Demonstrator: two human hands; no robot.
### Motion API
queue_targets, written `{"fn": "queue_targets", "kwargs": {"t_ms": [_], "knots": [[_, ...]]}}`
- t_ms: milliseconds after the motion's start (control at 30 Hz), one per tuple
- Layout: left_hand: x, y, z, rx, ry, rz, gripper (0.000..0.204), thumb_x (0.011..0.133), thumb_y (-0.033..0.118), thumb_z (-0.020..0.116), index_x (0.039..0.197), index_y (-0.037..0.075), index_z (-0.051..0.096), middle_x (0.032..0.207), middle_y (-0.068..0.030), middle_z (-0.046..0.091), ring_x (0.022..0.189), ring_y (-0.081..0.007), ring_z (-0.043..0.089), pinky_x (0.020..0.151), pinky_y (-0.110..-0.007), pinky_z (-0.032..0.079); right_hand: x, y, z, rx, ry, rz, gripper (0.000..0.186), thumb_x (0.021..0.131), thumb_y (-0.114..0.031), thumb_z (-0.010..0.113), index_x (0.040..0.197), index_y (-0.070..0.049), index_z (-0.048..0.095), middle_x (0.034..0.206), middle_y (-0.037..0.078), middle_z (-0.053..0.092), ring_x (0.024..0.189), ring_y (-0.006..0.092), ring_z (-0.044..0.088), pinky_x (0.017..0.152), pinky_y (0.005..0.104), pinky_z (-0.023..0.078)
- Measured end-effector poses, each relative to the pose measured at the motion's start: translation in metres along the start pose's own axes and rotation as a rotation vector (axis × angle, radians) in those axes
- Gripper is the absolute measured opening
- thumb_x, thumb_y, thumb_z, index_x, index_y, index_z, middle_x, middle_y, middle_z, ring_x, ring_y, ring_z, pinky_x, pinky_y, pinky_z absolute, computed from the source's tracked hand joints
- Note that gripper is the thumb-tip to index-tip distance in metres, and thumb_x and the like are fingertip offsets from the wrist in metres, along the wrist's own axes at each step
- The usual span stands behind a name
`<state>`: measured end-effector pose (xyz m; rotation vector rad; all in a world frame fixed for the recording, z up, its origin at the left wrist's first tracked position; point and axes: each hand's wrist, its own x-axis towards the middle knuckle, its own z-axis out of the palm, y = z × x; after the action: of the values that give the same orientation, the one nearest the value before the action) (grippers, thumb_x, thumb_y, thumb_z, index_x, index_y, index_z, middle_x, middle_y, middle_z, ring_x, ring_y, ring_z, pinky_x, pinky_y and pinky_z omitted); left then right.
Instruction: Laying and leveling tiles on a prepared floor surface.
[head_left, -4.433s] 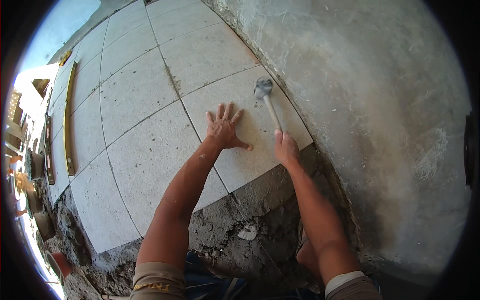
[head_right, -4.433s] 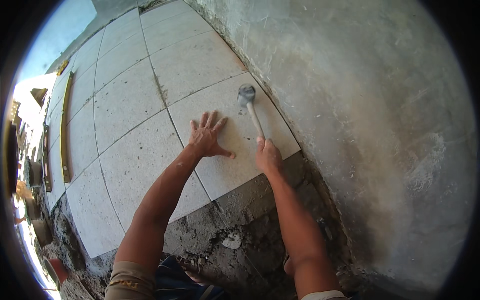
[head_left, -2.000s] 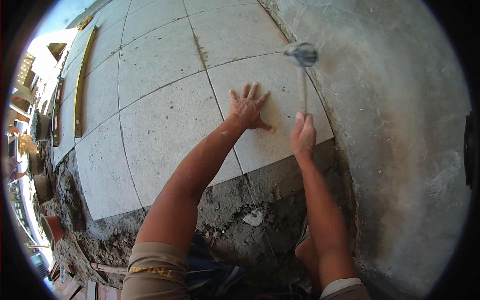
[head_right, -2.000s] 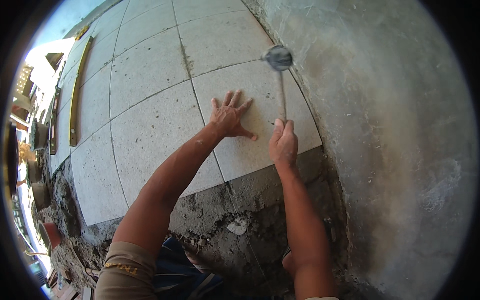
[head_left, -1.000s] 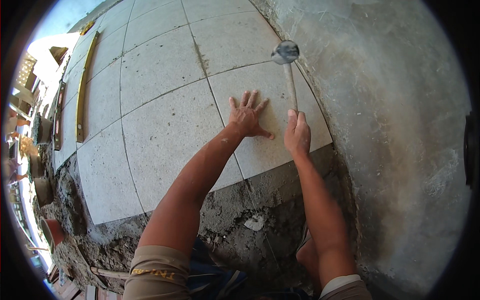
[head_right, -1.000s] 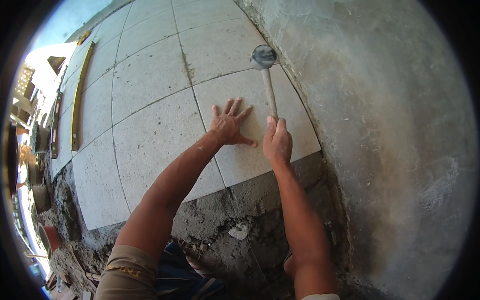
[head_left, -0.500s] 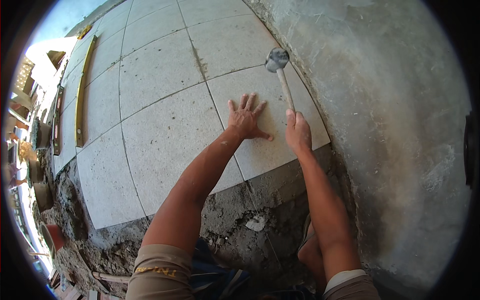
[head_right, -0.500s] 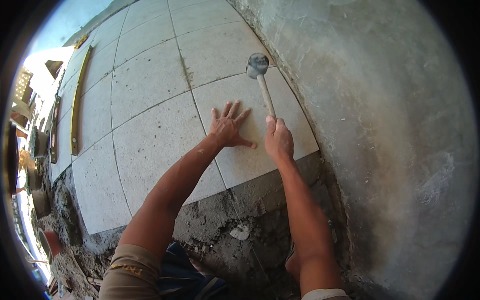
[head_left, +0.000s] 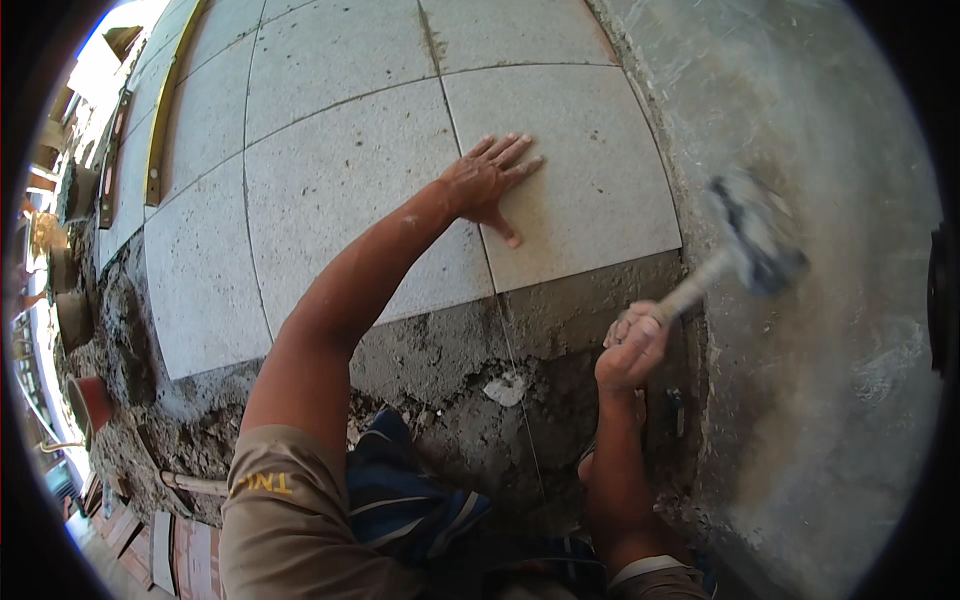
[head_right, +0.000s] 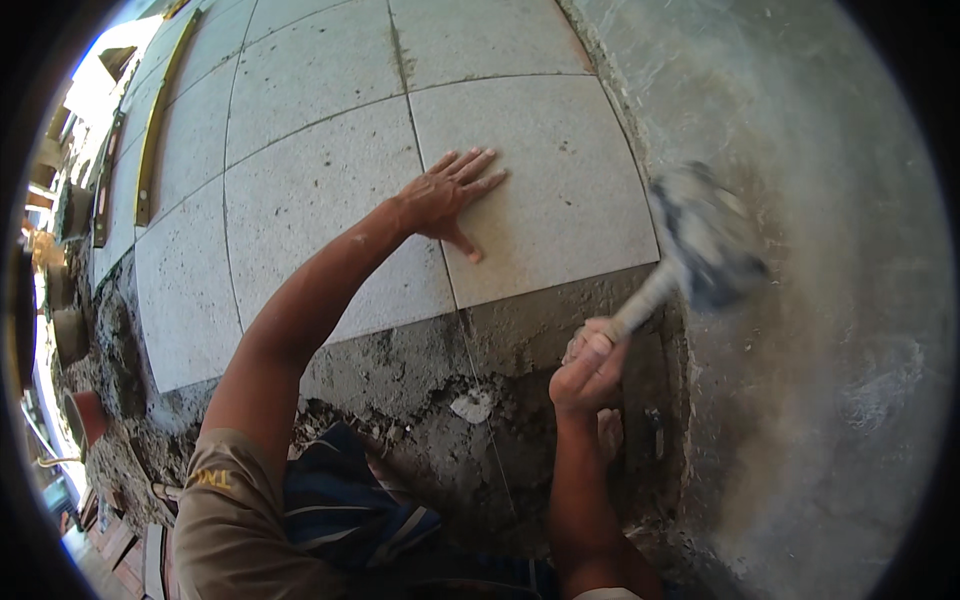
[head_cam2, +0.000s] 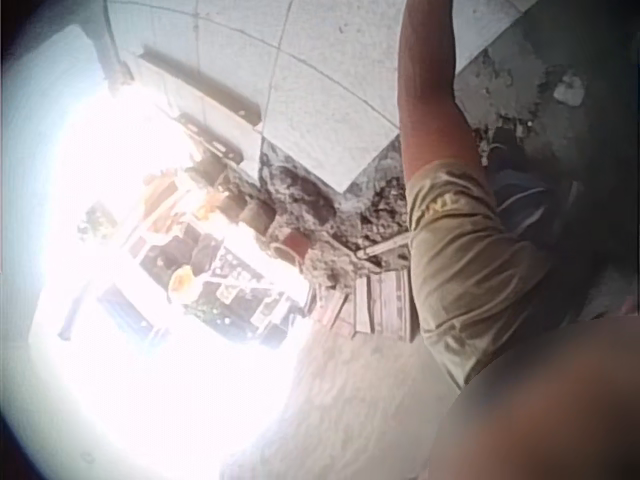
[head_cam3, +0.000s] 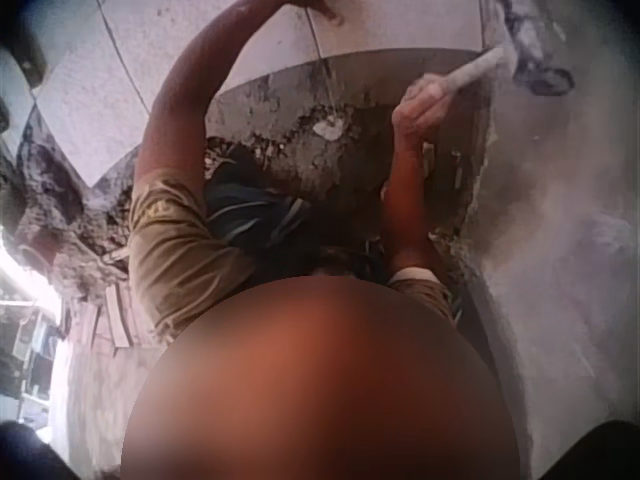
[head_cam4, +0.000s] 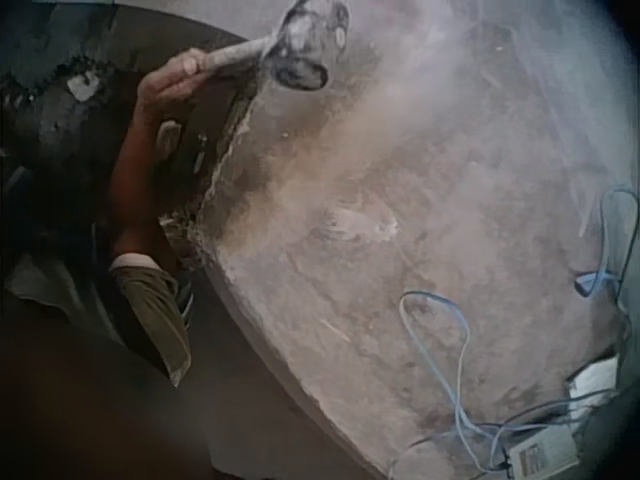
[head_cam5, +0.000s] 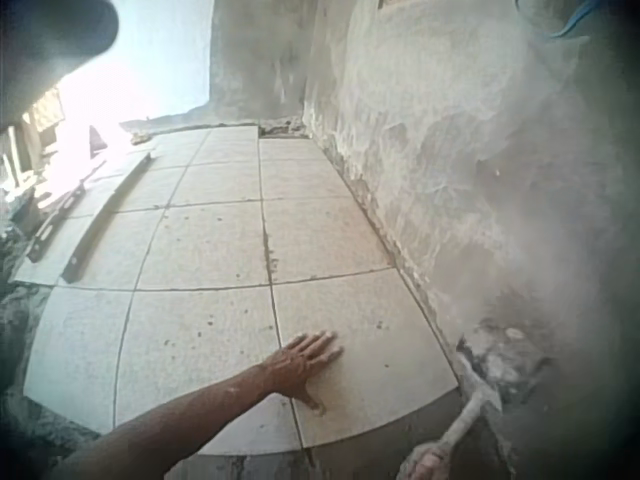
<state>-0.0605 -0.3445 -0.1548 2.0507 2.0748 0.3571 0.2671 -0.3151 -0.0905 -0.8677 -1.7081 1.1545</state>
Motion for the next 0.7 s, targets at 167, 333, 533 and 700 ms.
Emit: {"fn": "queue_targets", "kwargs": {"t_ms": [167,333,533,700], "knots": [[-0.002,0.004,0.006,0.013,-0.034,-0.032,0.145,0.047,0.079,0.083,0.163,0.018,0.020,0.169,-0.0161,0.013,0.156,-0.0339,0.011,0.127,-0.050,0.011,-0.005,0.032,-0.005,-0.524,-0.256,0.225,0.039,0.107,-0.039,0.042,0.100,-0.003,0.056,0.073,0.004,0.052,0.059,0.0142,0.049,0.053,0.0326,0.041],[0.001,0.005,0.007,-0.004,-0.038,-0.024,0.148,0.044,0.077,0.085,0.163,0.021,0.018,0.169,-0.0140,0.011,0.156,-0.0327,0.010,0.128,-0.050,0.010,-0.010,0.036,-0.001,-0.408,-0.063,0.119,0.039,0.107,-0.036,0.043,0.107,0.000,0.058,0.078,0.019,0.061,0.071,0.0381,0.062,0.064,0.0467,0.047],[-0.004,0.013,0.008,0.010,-0.075,-0.075,0.148,0.043,0.078,0.085,0.163,0.022,0.019,0.169,-0.0135,0.011,0.157,-0.0307,0.009,0.128,-0.050,0.009,-0.024,0.016,-0.003,-0.377,-0.108,0.255,0.040,0.107,-0.035,0.041,0.107,0.002,0.055,0.078,0.022,0.060,0.074,0.0421,0.062,0.065,0.0483,0.046],[-0.003,0.008,0.005,0.010,-0.056,-0.087,0.147,0.043,0.076,0.086,0.163,0.022,0.020,0.170,-0.0118,0.011,0.157,-0.0302,0.009,0.129,-0.049,0.009,-0.036,0.040,-0.003,-0.531,-0.137,0.204,0.038,0.107,-0.036,0.042,0.106,0.001,0.054,0.077,0.017,0.059,0.068,0.0350,0.059,0.062,0.0462,0.046]]}}
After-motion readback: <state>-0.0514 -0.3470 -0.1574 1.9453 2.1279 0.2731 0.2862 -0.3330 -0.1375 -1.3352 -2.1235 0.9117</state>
